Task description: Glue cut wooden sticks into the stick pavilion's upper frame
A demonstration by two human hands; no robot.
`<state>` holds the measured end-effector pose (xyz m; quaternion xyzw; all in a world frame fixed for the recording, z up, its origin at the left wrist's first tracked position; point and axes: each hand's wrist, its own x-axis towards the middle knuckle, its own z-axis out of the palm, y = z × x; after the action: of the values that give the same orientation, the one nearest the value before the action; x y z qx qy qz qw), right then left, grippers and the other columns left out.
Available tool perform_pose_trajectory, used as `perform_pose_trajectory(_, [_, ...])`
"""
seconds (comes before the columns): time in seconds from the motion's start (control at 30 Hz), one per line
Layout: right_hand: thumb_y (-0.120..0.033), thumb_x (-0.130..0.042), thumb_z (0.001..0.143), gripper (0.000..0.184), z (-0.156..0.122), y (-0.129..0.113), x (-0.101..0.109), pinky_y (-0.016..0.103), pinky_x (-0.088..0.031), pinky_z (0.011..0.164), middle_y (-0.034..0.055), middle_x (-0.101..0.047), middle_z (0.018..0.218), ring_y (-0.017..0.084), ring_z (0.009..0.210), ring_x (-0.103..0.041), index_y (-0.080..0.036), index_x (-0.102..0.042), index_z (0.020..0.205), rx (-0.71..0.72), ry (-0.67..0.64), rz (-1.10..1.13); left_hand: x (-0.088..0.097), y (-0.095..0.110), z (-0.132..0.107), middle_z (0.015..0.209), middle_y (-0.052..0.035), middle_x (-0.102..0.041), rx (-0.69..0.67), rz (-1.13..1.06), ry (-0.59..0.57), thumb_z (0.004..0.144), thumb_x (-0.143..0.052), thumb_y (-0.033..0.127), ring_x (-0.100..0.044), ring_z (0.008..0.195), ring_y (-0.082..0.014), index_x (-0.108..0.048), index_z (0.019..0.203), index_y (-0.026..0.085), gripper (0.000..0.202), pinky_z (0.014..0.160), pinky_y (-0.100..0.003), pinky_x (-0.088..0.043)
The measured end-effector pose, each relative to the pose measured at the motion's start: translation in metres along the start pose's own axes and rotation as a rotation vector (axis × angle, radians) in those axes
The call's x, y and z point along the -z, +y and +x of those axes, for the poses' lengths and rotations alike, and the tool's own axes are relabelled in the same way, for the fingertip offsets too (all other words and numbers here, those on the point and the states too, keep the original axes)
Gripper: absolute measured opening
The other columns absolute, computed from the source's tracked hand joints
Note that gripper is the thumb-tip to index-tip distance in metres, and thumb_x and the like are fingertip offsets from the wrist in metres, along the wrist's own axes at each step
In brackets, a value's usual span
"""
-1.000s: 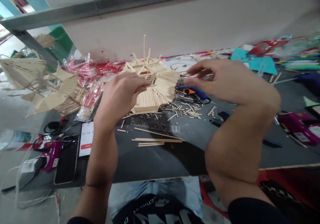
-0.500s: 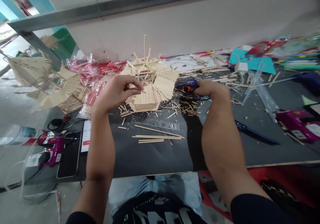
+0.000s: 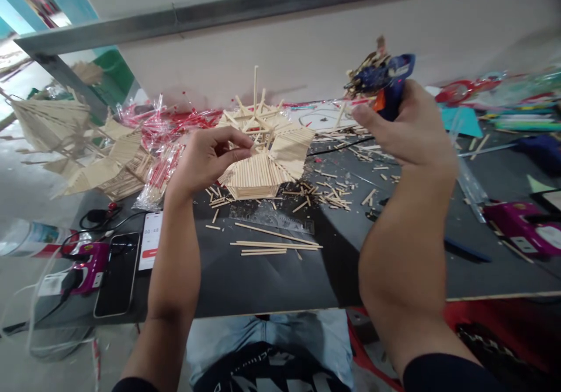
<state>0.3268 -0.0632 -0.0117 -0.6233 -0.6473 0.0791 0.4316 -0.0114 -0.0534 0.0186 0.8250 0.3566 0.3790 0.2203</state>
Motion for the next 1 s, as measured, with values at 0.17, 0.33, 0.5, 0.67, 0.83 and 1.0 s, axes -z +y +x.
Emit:
perform_pose_trajectory(0.17, [-0.036, -0.064, 0.086, 0.034, -0.005, -0.039, -0.008, 0.037, -0.049, 0.085, 0.0148, -0.069, 0.117, 0.024, 0.096, -0.063, -0.019, -0.061, 0.116, 0.098, 0.103, 0.121, -0.003, 0.0, 0.0, 0.065, -0.0001, -0.064, -0.035, 0.043, -0.019, 0.082, -0.073, 0.029, -0.044, 0.052, -0.0074, -0.076, 0.087, 0.02, 0.011, 0.048, -0.024, -0.037])
perform_pose_trajectory(0.33, [-0.029, -0.063, 0.083, 0.024, -0.012, -0.067, -0.01, 0.035, -0.048, 0.075, 0.01, -0.07, 0.094, 0.02, 0.076, -0.058, -0.02, -0.063, 0.105, 0.087, 0.061, -0.065, -0.007, 0.003, 0.0, 0.071, -0.0014, -0.068, -0.033, 0.006, -0.03, 0.082, -0.073, 0.028, -0.045, 0.053, -0.0074, -0.075, 0.088, 0.018, 0.011, 0.049, -0.023, -0.039])
perform_pose_trajectory(0.5, [-0.028, -0.061, 0.083, 0.017, -0.013, -0.074, -0.014, 0.036, -0.047, 0.073, 0.0097, -0.069, 0.088, 0.021, 0.07, -0.056, -0.022, -0.061, 0.099, 0.098, 0.071, -0.161, -0.009, 0.001, 0.002, 0.075, -0.0022, -0.071, -0.038, 0.014, -0.043, 0.084, -0.071, 0.029, -0.049, 0.056, -0.0081, -0.075, 0.088, 0.019, 0.011, 0.053, -0.023, -0.042])
perform_pose_trajectory(0.67, [-0.029, -0.062, 0.085, 0.015, -0.014, -0.074, -0.016, 0.035, -0.047, 0.072, 0.0091, -0.069, 0.089, 0.021, 0.072, -0.055, -0.023, -0.059, 0.099, 0.146, 0.038, -0.196, -0.011, 0.001, 0.004, 0.085, -0.0038, -0.074, -0.069, 0.012, -0.066, 0.087, -0.068, 0.029, -0.054, 0.062, -0.009, -0.074, 0.088, 0.019, 0.012, 0.058, -0.024, -0.046])
perform_pose_trajectory(0.83, [-0.027, -0.061, 0.085, 0.011, -0.013, -0.071, -0.016, 0.035, -0.045, 0.072, 0.0074, -0.066, 0.086, 0.02, 0.072, -0.054, -0.023, -0.058, 0.096, 0.161, 0.004, -0.227, -0.012, 0.002, 0.004, 0.081, -0.003, -0.073, -0.045, 0.035, -0.065, 0.086, -0.068, 0.03, -0.048, 0.057, -0.0083, -0.074, 0.088, 0.02, 0.012, 0.057, -0.025, -0.046])
perform_pose_trajectory(1.0, [-0.026, -0.061, 0.085, 0.014, -0.012, -0.071, -0.015, 0.035, -0.045, 0.073, 0.0078, -0.065, 0.086, 0.021, 0.073, -0.055, -0.023, -0.059, 0.099, 0.178, -0.006, -0.234, -0.013, 0.001, 0.003, 0.081, -0.0027, -0.072, -0.041, 0.012, -0.068, 0.086, -0.068, 0.031, -0.047, 0.056, -0.0081, -0.074, 0.088, 0.02, 0.013, 0.055, -0.025, -0.044])
